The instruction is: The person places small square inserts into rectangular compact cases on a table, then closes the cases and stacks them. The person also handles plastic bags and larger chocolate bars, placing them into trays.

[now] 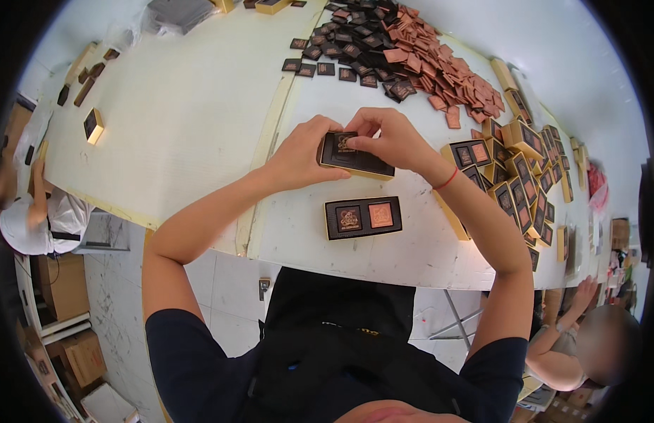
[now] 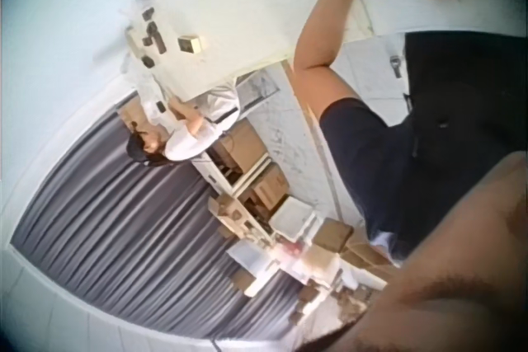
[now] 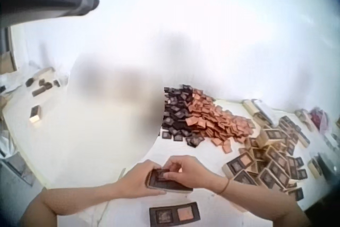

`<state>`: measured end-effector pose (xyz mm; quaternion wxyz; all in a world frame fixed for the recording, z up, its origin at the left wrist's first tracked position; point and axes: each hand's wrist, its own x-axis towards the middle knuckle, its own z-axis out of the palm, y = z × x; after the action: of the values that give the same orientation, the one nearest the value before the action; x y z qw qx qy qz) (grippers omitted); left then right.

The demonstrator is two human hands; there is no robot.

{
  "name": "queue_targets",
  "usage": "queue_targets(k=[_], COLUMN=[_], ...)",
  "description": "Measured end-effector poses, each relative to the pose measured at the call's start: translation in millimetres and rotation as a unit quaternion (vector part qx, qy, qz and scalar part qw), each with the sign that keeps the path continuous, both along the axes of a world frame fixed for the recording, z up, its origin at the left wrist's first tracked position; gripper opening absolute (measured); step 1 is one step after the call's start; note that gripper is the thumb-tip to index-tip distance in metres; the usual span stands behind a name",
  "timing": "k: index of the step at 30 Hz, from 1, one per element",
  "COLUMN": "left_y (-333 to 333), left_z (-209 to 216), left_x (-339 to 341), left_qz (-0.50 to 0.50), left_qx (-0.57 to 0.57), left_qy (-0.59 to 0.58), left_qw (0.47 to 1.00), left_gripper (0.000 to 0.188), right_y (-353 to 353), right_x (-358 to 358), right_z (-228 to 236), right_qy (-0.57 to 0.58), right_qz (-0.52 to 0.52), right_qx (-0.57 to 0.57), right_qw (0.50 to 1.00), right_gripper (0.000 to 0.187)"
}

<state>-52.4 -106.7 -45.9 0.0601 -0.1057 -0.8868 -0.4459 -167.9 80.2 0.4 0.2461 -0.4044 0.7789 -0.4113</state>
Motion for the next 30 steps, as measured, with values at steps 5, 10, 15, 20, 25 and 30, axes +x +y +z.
queue_targets(k=[5, 10, 15, 20, 25, 30], left_y=[-0.6, 1.6, -0.6, 7.7, 8.0, 6.6], left_z=[-0.7, 5.0, 3.6, 6.9, 7.3, 6.5], left_x=[7.2, 14.6, 23.5, 20.8, 20.5, 21.6], left_qz=[0.032, 0.020, -0.006, -0.011, -0.015, -0.009], left_qx=[-0.020, -0.162, -0.168, -0.146, -0.173, -0.194], left_qy=[0.024, 0.250, 0.246, 0.213, 0.233, 0.256], left_qw=[0.999, 0.954, 0.955, 0.966, 0.957, 0.947], left_gripper=[0.067, 0.047, 0.031, 0.035, 0.033, 0.030], right_y=[-5.6, 4.1, 13.2, 88.5, 139.1, 112.2], right_x=[18.1, 32.3, -24.7, -142.1, -169.6, -137.3], right_z=[4.4, 2.9, 12.1, 16.9, -12.2, 3.4], right_qy=[0.138, 0.328, 0.215, 0.338, 0.209, 0.100], right_qz=[0.014, 0.004, 0.022, -0.118, -0.155, -0.154], right_qx=[0.030, -0.028, 0.020, 0.431, 0.247, 0.201], right_qw=[0.990, 0.944, 0.976, 0.828, 0.933, 0.962], right_gripper=[0.015, 0.015, 0.014, 0.031, 0.039, 0.017])
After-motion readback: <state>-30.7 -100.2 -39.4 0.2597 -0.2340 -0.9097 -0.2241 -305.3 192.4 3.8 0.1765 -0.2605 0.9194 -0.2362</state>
